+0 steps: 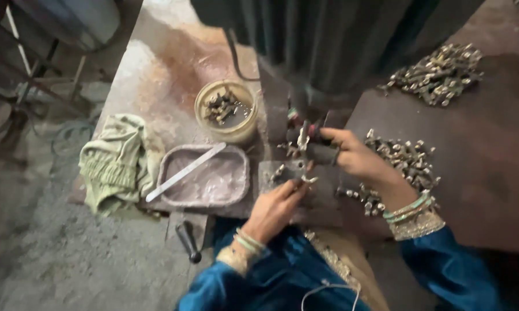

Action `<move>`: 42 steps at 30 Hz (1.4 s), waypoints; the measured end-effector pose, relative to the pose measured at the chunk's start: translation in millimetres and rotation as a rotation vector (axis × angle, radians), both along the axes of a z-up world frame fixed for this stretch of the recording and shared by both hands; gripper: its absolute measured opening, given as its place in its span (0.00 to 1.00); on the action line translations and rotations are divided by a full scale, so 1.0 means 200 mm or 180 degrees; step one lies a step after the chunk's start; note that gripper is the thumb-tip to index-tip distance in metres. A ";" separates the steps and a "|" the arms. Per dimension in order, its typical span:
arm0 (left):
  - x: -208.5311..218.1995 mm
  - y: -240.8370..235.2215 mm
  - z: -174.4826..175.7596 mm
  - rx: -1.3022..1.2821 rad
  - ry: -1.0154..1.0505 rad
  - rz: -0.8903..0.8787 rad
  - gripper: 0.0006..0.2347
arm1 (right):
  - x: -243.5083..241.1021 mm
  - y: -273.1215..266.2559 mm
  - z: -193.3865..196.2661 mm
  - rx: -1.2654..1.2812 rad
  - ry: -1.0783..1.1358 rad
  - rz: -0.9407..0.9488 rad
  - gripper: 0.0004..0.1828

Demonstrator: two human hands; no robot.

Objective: The person picks small metal fittings one at a time from a pile on the workbench, holds each under a bench-mounted tapping machine to cut threads, dips finished fittings into a bowl of liquid, and places them into a separate finished pile.

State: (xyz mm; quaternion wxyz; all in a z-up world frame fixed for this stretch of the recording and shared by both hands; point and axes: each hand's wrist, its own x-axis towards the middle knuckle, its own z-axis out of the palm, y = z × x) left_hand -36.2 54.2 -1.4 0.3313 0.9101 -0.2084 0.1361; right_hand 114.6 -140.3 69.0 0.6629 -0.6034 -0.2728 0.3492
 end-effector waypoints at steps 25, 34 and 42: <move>0.50 -0.59 -0.40 0.0539 0.0756 0.0771 0.05 | 0.00 -0.04 -0.06 -0.0407 -0.0262 -0.0164 0.24; -0.18 0.17 0.19 -0.0382 0.0123 0.1459 0.07 | -0.26 0.00 -0.50 0.0102 -0.0494 -0.1758 0.33; 0.00 0.49 -0.07 0.0297 0.0513 0.1940 0.04 | -0.22 0.10 -0.36 0.0681 -0.0312 -0.1552 0.39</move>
